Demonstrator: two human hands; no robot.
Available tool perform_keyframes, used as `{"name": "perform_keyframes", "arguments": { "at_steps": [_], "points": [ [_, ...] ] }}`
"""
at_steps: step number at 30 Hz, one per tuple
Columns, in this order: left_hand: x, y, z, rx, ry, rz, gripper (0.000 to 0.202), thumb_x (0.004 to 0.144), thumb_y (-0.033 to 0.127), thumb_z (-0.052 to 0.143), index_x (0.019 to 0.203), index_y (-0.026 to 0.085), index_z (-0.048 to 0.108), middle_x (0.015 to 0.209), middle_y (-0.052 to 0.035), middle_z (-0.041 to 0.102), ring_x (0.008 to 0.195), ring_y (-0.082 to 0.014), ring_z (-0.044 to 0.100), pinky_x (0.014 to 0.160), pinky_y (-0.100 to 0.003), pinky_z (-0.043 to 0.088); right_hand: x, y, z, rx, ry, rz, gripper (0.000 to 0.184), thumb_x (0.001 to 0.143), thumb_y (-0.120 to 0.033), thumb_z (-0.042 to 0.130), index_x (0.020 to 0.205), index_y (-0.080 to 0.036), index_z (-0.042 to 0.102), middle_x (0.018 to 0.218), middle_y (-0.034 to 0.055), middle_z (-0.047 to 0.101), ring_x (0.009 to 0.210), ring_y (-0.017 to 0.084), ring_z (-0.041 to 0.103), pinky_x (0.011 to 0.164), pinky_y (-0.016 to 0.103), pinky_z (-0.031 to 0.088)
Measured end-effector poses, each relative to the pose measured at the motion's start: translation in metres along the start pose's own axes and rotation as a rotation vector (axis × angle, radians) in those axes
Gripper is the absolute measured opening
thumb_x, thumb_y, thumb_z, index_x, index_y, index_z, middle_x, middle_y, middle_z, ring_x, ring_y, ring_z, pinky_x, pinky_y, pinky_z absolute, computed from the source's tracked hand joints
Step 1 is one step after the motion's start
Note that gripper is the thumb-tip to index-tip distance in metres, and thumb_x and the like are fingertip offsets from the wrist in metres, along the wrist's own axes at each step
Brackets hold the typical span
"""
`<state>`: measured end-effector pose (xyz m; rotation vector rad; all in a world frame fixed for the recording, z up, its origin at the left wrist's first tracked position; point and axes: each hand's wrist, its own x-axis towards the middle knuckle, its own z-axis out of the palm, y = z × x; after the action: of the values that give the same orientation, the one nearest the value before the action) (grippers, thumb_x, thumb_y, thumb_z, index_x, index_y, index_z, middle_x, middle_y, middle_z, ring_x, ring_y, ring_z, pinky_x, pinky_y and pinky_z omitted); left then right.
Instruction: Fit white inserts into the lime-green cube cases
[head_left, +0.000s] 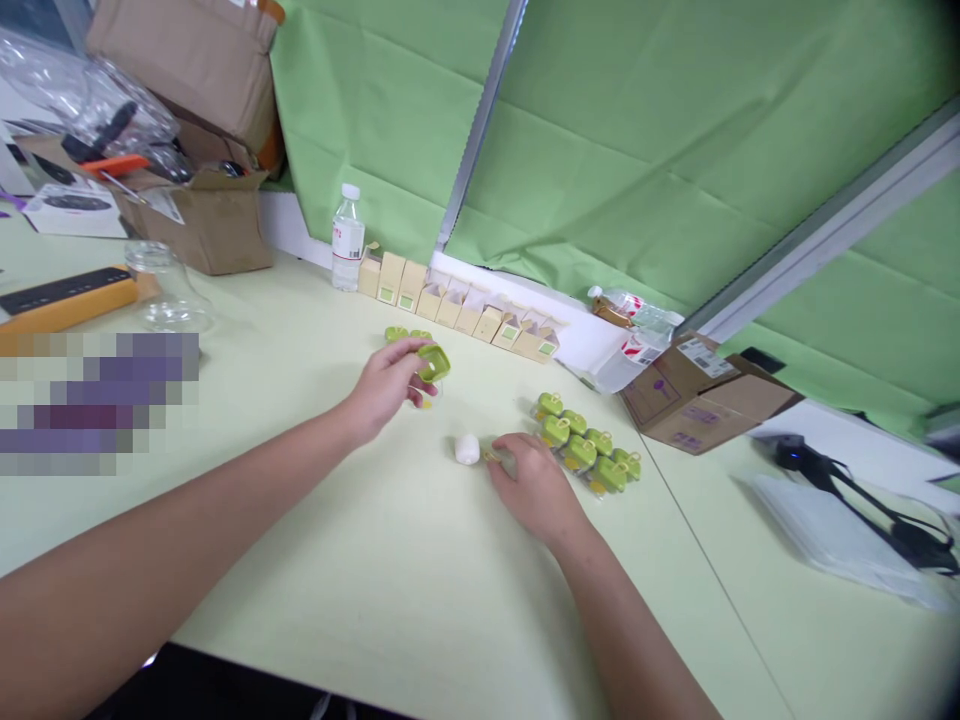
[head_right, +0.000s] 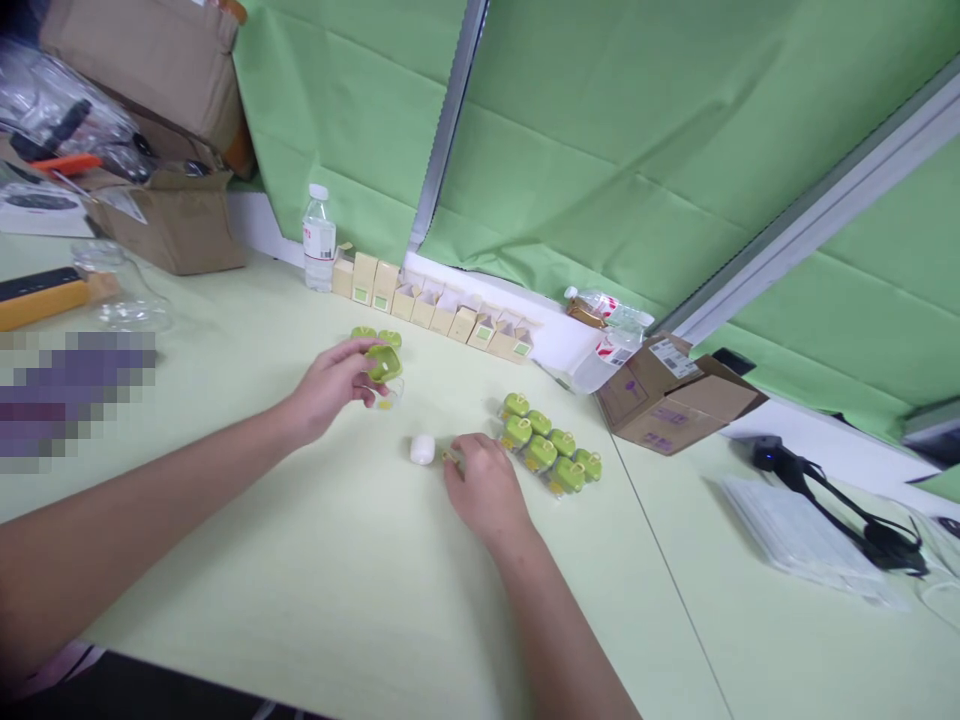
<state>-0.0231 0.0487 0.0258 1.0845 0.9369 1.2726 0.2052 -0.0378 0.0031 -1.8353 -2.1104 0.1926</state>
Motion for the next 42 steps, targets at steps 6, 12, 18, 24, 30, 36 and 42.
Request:
{"name": "perform_keyframes", "arguments": {
  "at_steps": [6,12,18,24,30,36,42],
  "points": [
    [0.004,-0.003,-0.016,0.499,-0.153,0.157,0.024,0.081,0.03,0.054,0.096,0.021,0.071,0.088,-0.0035,0.066,0.049,-0.0112,0.056,0.045,-0.026,0.04,0.001,0.001,0.001,-0.005,0.017,-0.015,0.01,0.089,-0.021,0.055,0.09,-0.02,0.065,0.099,0.007,0.069,0.1,0.024,0.062,0.091,0.036,0.044],
    [-0.007,-0.013,-0.017,1.01,-0.46,0.356,0.017,0.075,0.028,0.059,0.076,0.023,0.076,0.089,-0.0038,0.066,0.074,-0.0183,0.061,0.066,-0.028,0.044,0.0,-0.002,-0.001,-0.01,0.021,-0.02,0.008,0.088,-0.021,0.056,0.088,-0.021,0.064,0.098,0.0068,0.069,0.099,0.023,0.063,0.09,0.036,0.044],
    [-0.007,-0.005,-0.016,1.005,-0.4,0.509,0.015,0.079,0.025,0.057,0.079,0.021,0.071,0.081,-0.0028,0.066,0.073,-0.0177,0.058,0.066,-0.027,0.04,-0.001,-0.001,-0.001,-0.026,0.016,-0.012,0.01,0.089,-0.022,0.056,0.09,-0.02,0.066,0.1,0.0073,0.07,0.1,0.024,0.063,0.091,0.036,0.044],
    [-0.005,0.008,-0.017,0.787,-0.109,0.665,0.016,0.083,0.021,0.053,0.077,0.018,0.067,0.075,-0.0021,0.064,0.065,-0.0137,0.052,0.06,-0.025,0.037,0.002,-0.002,-0.007,0.027,0.053,0.029,0.022,0.095,-0.024,0.046,0.093,-0.02,0.068,0.097,0.0079,0.072,0.093,0.024,0.065,0.083,0.034,0.046],
    [0.002,0.004,-0.026,0.795,-0.063,0.635,0.015,0.081,0.022,0.054,0.073,0.018,0.066,0.067,-0.0001,0.058,0.058,-0.0122,0.046,0.057,-0.026,0.035,0.007,-0.001,-0.016,0.169,0.124,0.142,0.026,0.096,-0.03,0.043,0.092,-0.023,0.068,0.093,0.0045,0.074,0.089,0.022,0.068,0.078,0.034,0.048],
    [0.001,0.006,-0.029,0.95,-0.192,0.494,0.02,0.078,0.029,0.056,0.061,0.019,0.061,0.047,0.0049,0.034,0.047,-0.0109,0.035,0.053,-0.026,0.029,0.005,0.005,-0.009,0.065,0.024,0.145,0.018,0.086,-0.034,0.059,0.092,-0.022,0.071,0.1,0.0078,0.073,0.096,0.026,0.067,0.079,0.036,0.05],
    [-0.007,0.011,-0.026,1.12,-0.407,0.523,0.026,0.079,0.044,0.061,0.069,0.021,0.065,0.053,0.0027,0.05,0.049,-0.0122,0.042,0.052,-0.027,0.025,0.003,0.003,-0.006,0.02,-0.003,0.097,0.008,0.08,-0.028,0.062,0.084,-0.023,0.068,0.098,0.0057,0.071,0.097,0.025,0.065,0.082,0.036,0.048]
  ]
}}
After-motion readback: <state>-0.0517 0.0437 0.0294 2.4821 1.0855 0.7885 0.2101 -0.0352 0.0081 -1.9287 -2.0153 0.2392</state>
